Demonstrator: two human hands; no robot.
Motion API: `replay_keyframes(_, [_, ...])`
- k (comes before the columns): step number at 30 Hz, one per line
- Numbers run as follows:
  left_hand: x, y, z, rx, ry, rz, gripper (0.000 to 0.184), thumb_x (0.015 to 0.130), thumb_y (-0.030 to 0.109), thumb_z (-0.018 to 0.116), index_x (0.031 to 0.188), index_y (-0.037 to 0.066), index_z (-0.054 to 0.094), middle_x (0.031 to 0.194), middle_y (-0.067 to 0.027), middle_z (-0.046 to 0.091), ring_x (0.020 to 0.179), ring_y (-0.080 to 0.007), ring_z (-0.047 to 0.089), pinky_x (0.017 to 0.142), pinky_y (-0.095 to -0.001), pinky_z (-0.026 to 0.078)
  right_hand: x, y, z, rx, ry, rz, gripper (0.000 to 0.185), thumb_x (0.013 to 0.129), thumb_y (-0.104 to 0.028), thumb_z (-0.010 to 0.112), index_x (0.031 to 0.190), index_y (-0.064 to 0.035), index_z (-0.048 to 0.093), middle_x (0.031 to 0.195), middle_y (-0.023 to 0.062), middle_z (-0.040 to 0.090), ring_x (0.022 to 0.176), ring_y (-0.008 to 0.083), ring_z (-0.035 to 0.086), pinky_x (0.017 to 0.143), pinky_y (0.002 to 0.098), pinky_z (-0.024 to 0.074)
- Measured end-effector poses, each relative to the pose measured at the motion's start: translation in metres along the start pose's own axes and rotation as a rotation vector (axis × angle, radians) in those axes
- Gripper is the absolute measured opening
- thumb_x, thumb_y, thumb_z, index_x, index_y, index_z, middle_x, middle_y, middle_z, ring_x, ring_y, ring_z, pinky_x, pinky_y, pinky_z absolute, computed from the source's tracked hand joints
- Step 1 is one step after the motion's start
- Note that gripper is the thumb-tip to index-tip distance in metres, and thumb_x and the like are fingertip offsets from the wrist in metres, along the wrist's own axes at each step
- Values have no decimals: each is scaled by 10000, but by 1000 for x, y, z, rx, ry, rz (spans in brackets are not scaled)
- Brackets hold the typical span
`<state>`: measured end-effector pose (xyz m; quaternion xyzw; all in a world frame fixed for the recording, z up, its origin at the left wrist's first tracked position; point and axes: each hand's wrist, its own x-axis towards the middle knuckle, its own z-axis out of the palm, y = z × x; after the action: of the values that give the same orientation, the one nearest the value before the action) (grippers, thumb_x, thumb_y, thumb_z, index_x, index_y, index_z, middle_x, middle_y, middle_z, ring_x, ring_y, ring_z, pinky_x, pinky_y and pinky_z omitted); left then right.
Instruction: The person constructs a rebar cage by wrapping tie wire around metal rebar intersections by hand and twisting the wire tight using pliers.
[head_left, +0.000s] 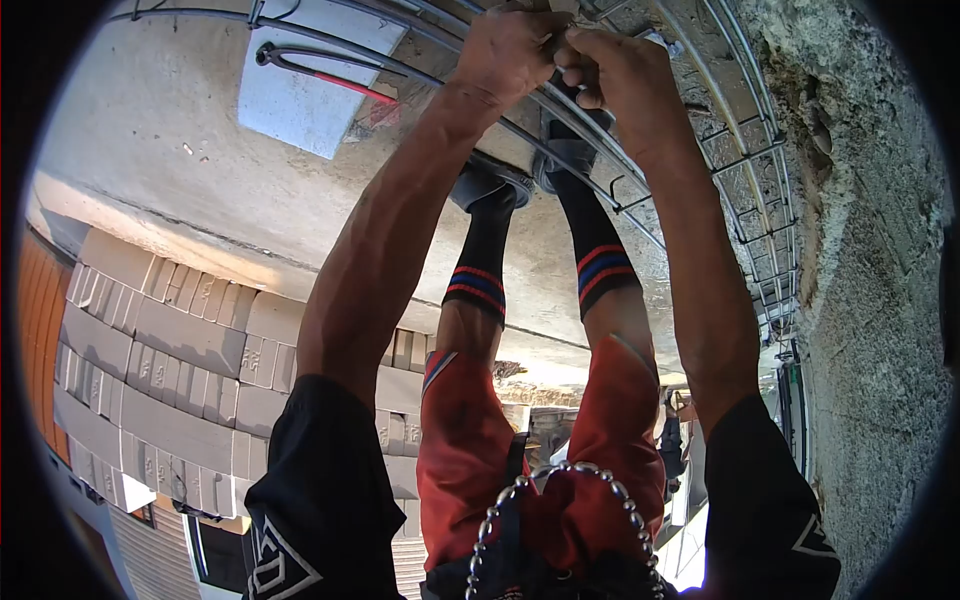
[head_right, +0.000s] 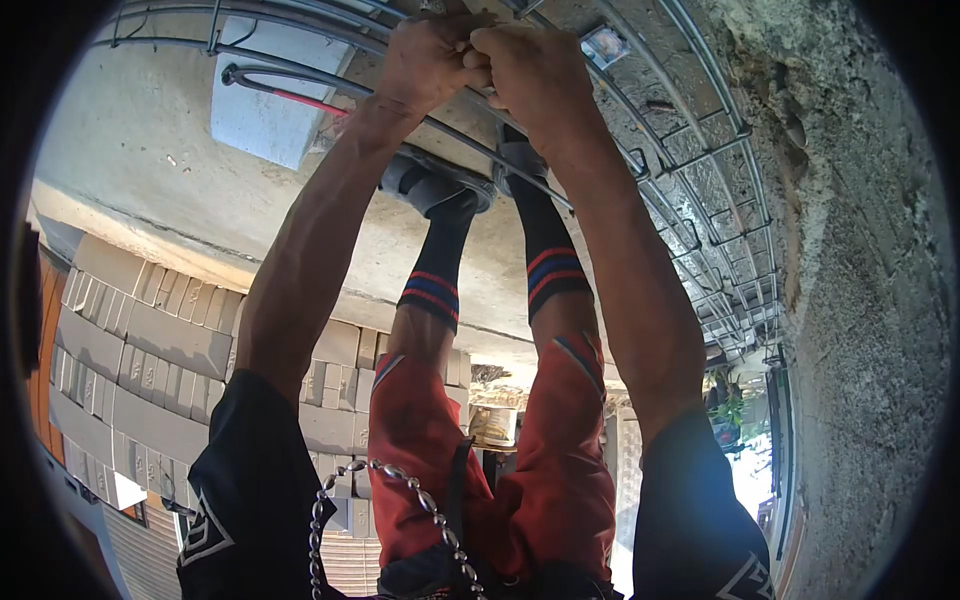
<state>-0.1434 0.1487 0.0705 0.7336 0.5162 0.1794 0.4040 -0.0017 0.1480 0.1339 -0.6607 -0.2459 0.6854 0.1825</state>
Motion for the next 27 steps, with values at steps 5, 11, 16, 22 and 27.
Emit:
replay_keyframes(5, [-3,-12,16,27,158,72,197,750,167,680,931,91,661,833,-87,633,740,-283,627,623,-359,513,6,-3,-23,-330,217,-145,325,832,-321,598,769,-14,683,562,29,597,503,93,559,490,235,439])
replay_keyframes(11, [-10,-10,20,49,127,35,234,742,149,678,968,100,647,881,-79,626,764,-291,623,637,-369,515,39,0,-26,-376,-13,38,267,809,-275,658,931,-39,686,736,30,653,646,87,602,534,202,470])
replay_keyframes(16, [-7,-10,15,37,113,67,251,735,145,681,978,99,640,850,-89,630,750,-299,615,639,-366,513,42,-9,-21,-132,30,211,223,791,-191,672,912,-3,677,744,55,655,628,92,598,525,199,466])
replay_keyframes(22, [7,-14,-4,50,-58,157,166,762,164,654,905,79,664,813,-108,647,687,-293,622,615,-361,511,38,31,-27,-664,99,-380,173,821,-151,628,875,9,669,688,70,658,588,108,613,532,233,468])
replay_keyframes(27, [34,-9,-21,-145,-263,-150,201,732,132,616,895,28,670,743,-177,632,655,-297,619,604,-379,486,29,55,-1,-614,245,-607,123,783,-137,591,769,-32,652,632,142,628,565,298,623,523,356,487])
